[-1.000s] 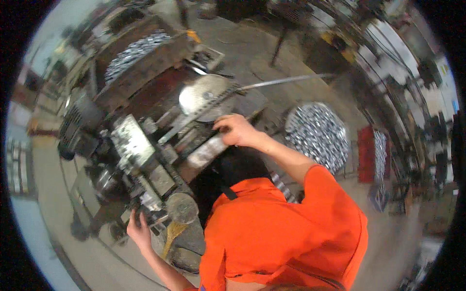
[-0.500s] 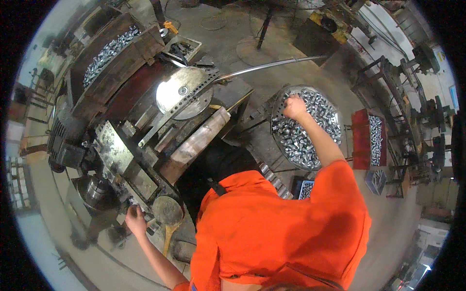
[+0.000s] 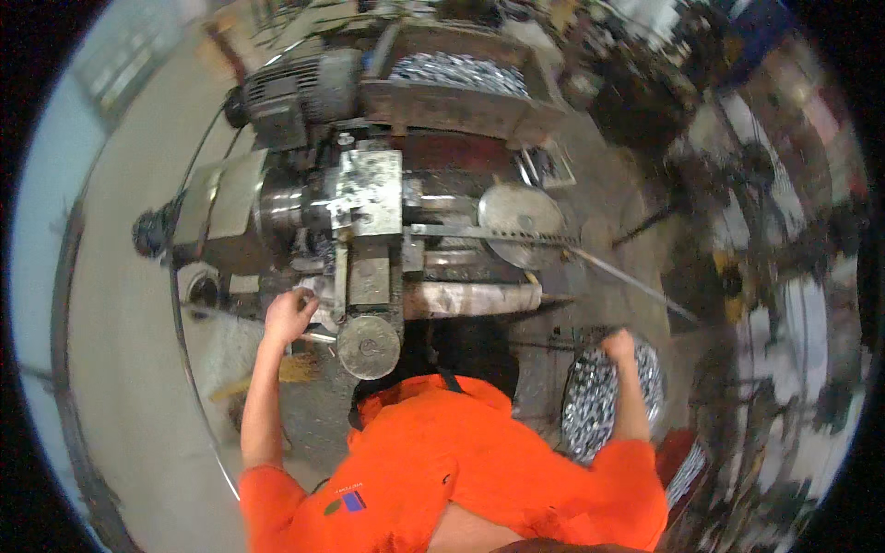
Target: The person operates a metal turning machine in a workshop, repeatedly inserting small metal pieces into the machine, activating it with a lever, and collecting the processed parts into a nearby container. The person continues this cycle throughout the clip, handling each piece individually.
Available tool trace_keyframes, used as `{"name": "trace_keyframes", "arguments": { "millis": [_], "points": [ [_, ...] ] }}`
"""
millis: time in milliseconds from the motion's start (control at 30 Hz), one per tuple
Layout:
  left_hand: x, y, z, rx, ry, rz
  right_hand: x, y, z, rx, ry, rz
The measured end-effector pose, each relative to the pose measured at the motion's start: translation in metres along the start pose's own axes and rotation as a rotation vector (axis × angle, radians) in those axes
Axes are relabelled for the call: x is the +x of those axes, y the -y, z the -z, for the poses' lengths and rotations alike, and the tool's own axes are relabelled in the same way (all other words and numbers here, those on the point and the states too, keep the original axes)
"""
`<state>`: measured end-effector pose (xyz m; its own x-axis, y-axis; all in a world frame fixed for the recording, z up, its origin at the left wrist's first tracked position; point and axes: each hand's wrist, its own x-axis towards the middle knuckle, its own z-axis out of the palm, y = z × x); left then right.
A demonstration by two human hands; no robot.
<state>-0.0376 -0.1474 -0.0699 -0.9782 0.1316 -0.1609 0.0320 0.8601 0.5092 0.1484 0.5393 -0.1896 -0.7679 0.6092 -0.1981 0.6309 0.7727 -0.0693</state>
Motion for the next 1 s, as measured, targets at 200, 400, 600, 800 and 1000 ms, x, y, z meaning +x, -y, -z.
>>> {"name": "trace_keyframes", "arguments": {
  "millis": [200,400,600,800,1000],
  "points": [
    [-0.040,-0.022,0.034,-0.580,-0.032,-0.054,-0.040,0.068,0.064,0.541,-0.132,0.323],
    [-0.025,-0.089,0.031,-0.994,0.086,-0.285,-0.111,0.295,0.124,0.692,0.135,0.994],
    [-0.029,-0.114,0.011,-1.329,0.443,-0.261,-0.176,0.420,0.167,0.843,0.046,1.530],
    [-0.033,-0.101,0.031,-0.931,0.185,-0.274,-0.186,0.438,0.164,0.626,-0.017,1.629],
    [-0.041,-0.068,0.070,-0.537,0.136,-0.370,-0.168,0.479,0.175,0.508,0.115,1.734]
  ]
}}
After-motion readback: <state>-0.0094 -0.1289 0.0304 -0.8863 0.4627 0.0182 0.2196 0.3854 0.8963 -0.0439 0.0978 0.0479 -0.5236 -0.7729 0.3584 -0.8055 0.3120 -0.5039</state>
